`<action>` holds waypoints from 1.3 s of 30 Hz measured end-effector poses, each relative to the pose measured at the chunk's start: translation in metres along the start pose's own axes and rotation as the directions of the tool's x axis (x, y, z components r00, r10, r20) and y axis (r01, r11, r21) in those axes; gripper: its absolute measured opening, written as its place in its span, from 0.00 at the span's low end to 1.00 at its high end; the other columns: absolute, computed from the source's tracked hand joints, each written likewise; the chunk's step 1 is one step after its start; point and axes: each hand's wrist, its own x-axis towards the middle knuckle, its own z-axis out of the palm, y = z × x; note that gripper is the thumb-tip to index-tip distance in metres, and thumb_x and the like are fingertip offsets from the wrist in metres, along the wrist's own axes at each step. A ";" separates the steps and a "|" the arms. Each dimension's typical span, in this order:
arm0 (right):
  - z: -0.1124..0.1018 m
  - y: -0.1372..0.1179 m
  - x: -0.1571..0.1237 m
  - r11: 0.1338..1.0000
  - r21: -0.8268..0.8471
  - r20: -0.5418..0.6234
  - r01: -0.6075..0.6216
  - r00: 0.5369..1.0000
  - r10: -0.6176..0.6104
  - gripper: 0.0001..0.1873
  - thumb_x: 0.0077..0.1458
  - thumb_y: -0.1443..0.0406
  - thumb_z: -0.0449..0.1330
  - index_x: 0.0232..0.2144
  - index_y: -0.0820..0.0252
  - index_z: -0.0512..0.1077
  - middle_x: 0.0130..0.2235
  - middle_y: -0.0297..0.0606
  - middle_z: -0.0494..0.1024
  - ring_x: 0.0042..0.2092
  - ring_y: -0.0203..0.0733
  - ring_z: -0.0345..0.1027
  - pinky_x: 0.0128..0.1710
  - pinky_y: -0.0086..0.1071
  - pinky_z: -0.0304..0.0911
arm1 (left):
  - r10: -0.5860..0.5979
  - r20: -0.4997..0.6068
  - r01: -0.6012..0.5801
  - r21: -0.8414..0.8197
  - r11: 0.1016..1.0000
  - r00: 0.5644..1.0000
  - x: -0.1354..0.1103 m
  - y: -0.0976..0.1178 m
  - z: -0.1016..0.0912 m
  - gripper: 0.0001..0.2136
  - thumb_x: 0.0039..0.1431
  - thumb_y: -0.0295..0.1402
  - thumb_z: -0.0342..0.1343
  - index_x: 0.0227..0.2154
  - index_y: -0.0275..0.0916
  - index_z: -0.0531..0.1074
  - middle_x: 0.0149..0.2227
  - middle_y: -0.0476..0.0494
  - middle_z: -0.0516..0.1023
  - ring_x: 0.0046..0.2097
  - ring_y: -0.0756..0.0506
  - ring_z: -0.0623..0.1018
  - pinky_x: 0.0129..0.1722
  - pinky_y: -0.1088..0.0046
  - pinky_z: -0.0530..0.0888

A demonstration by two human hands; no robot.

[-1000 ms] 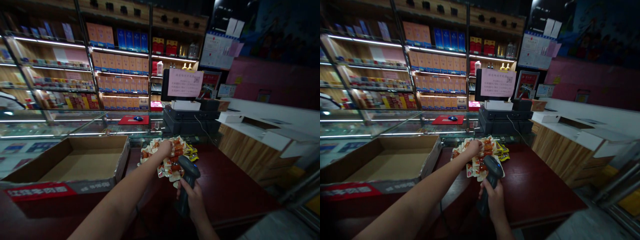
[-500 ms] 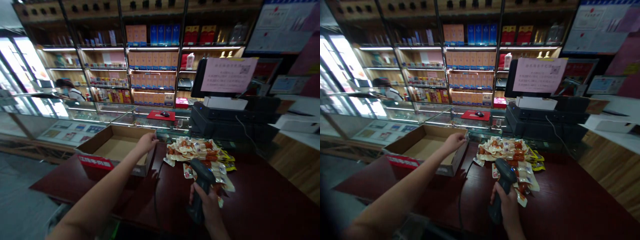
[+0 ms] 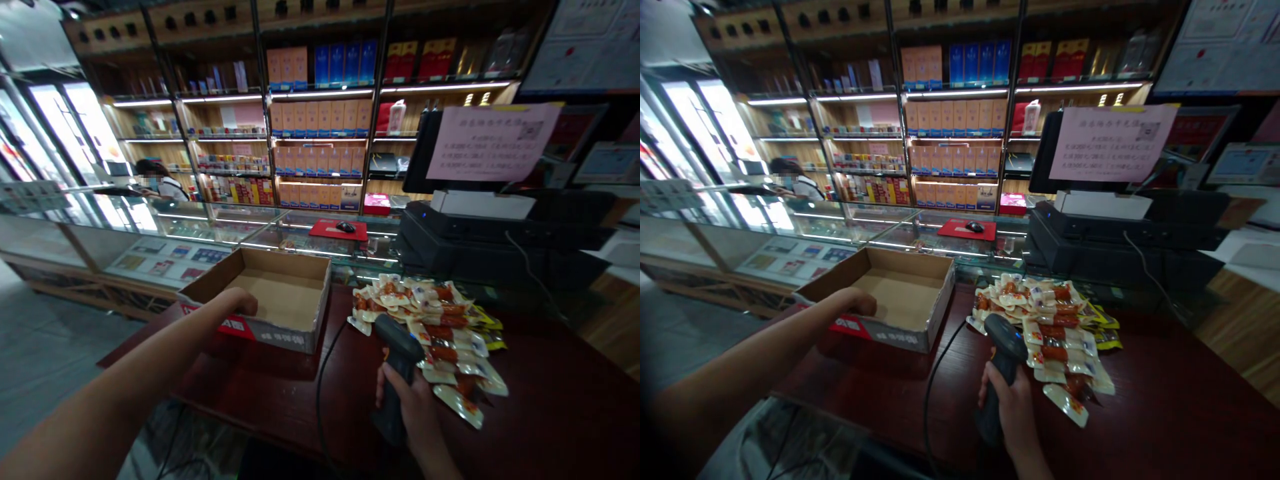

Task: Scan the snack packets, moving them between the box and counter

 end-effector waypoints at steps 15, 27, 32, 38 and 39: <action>-0.040 0.024 -0.001 0.993 0.116 0.184 -0.031 0.983 0.009 0.23 0.46 0.59 0.64 0.42 0.60 0.63 0.26 0.32 0.74 0.23 0.37 0.67 0.23 0.31 0.65 | 0.371 -0.908 -0.796 0.076 0.600 0.193 -0.114 0.147 0.086 0.08 0.58 0.34 0.45 0.32 0.38 0.69 0.35 0.41 0.74 0.41 0.46 0.73 0.43 0.70 0.69; -0.045 0.029 0.005 0.990 0.082 0.182 -0.111 0.979 0.094 0.24 0.42 0.53 0.65 0.39 0.61 0.66 0.23 0.30 0.72 0.21 0.38 0.67 0.22 0.31 0.63 | 0.454 -0.638 -0.714 -0.223 0.664 0.622 -0.099 0.210 0.173 0.12 0.58 0.34 0.46 0.27 0.36 0.71 0.30 0.42 0.73 0.34 0.47 0.72 0.37 0.72 0.66; -0.057 0.036 0.010 0.995 -0.091 0.159 0.037 0.987 -0.022 0.25 0.42 0.49 0.63 0.38 0.60 0.72 0.36 0.41 0.78 0.41 0.50 0.71 0.42 0.38 0.65 | 0.486 -0.484 -0.685 -0.555 0.472 0.727 -0.130 0.238 0.183 0.35 0.43 0.28 0.58 0.57 0.38 0.56 0.45 0.40 0.74 0.43 0.45 0.74 0.43 0.72 0.68; -0.079 0.044 0.001 0.882 -0.397 0.168 0.254 0.965 -0.203 0.18 0.40 0.51 0.65 0.35 0.49 0.76 0.46 0.38 0.76 0.55 0.58 0.60 0.56 0.43 0.53 | 0.472 -0.487 -0.654 -0.692 0.304 0.735 -0.132 0.269 0.199 0.29 0.40 0.24 0.54 0.51 0.32 0.62 0.44 0.37 0.75 0.39 0.45 0.75 0.40 0.73 0.70; -0.085 0.044 -0.004 0.876 -0.404 0.171 0.265 0.962 -0.212 0.18 0.42 0.53 0.65 0.38 0.50 0.75 0.47 0.39 0.75 0.55 0.57 0.61 0.55 0.42 0.54 | 0.442 -0.503 -0.652 -0.693 0.308 0.743 -0.129 0.270 0.201 0.27 0.40 0.23 0.53 0.49 0.32 0.64 0.41 0.39 0.76 0.38 0.46 0.75 0.39 0.74 0.70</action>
